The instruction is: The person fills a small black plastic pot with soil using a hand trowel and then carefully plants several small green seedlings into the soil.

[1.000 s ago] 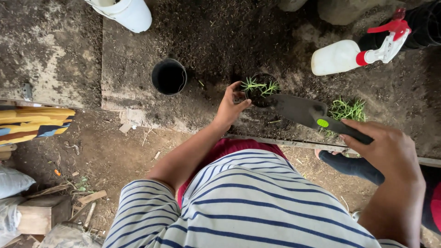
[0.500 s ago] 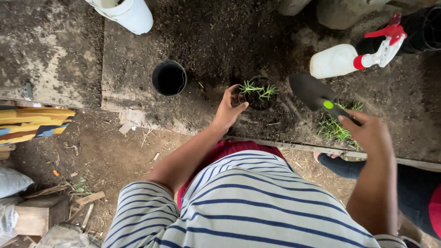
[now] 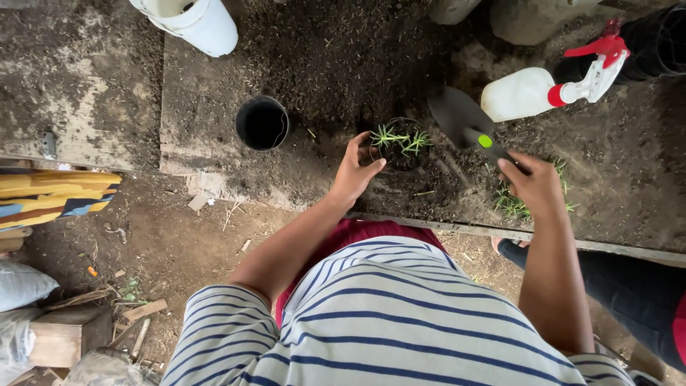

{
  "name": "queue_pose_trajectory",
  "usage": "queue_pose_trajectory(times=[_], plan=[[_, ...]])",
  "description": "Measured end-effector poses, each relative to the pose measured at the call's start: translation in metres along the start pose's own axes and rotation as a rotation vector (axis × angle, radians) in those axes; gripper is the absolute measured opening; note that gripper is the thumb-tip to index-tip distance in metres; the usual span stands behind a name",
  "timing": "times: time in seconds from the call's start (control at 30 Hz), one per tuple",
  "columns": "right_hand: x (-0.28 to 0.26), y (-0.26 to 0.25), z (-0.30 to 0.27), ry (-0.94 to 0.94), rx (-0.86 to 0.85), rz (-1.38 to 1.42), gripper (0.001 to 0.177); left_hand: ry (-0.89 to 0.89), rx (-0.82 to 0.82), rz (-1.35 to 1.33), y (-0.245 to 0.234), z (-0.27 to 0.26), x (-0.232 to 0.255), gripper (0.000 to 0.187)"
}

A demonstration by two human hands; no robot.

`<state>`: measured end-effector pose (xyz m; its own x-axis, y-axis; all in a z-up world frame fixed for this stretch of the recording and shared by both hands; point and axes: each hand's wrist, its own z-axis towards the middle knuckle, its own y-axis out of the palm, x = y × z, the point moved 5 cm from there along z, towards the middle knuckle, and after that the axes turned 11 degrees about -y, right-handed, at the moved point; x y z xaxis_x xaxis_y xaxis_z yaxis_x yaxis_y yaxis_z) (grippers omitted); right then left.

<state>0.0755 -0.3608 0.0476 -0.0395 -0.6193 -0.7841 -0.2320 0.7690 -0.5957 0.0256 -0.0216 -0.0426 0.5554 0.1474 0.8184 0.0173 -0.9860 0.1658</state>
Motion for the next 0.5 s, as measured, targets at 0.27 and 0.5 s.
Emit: queue_pose_trajectory(times=[0.27,0.5], plan=[[0.006,-0.060,-0.056,0.321,-0.073,-0.220,0.043,-0.179,0.085,0.028,0.002,-0.001,0.011,0.073],[-0.003,-0.083,-0.081,0.182,-0.157,-0.221,0.053,-0.122,0.064,0.053,0.002,0.006,0.007,0.074]])
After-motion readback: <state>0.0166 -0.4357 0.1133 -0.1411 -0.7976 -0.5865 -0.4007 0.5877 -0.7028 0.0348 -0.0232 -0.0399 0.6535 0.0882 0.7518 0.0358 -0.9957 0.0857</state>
